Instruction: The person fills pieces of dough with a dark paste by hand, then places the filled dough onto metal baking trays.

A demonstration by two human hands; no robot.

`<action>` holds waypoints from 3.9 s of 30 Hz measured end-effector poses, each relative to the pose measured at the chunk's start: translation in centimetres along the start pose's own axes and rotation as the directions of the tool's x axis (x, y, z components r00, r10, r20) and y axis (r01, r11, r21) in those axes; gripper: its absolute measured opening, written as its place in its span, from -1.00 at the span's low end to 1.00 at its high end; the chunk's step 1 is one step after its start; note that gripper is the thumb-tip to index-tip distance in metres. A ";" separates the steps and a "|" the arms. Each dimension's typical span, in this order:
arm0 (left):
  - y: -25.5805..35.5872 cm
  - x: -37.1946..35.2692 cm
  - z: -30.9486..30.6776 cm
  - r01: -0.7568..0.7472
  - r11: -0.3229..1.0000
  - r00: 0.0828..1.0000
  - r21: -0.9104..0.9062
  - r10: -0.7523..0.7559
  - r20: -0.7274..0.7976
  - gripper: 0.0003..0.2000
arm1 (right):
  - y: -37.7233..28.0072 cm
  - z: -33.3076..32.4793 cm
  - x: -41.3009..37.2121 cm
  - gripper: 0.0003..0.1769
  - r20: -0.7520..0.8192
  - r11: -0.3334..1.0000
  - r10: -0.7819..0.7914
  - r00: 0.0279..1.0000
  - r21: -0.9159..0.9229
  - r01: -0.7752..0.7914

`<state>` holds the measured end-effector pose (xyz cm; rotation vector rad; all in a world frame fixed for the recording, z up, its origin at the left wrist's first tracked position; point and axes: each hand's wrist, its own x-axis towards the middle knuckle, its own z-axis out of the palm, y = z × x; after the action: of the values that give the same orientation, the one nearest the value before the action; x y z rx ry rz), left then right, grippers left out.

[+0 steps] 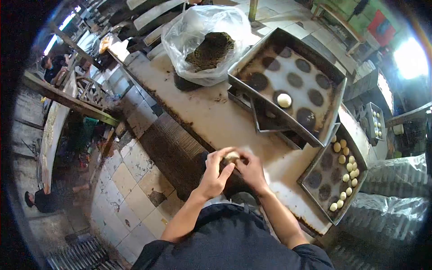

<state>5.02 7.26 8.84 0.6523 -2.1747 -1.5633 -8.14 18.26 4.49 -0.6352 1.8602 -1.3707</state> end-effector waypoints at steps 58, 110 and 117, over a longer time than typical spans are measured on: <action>-17.4 -1.9 -3.4 0.221 0.968 0.955 0.120 -0.190 -0.230 -0.64 | 4.0 -28.3 -5.7 -0.81 -0.864 0.915 -0.340 0.372 -0.395 -0.082; -19.8 21.8 -27.0 0.326 0.400 0.919 -0.857 -0.347 0.188 -0.63 | -15.0 9.4 44.2 -0.74 0.117 0.643 -0.336 0.935 -0.697 0.318; -13.7 23.8 -19.6 0.476 0.428 0.879 -0.768 -0.208 0.429 -0.64 | -23.1 8.8 35.8 -0.72 -0.017 0.760 -0.122 0.992 -0.645 0.082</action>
<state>-1.51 -25.26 2.70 0.5537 -1.0610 -2.7852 -23.86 -20.82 15.49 -1.0586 2.3873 -0.7768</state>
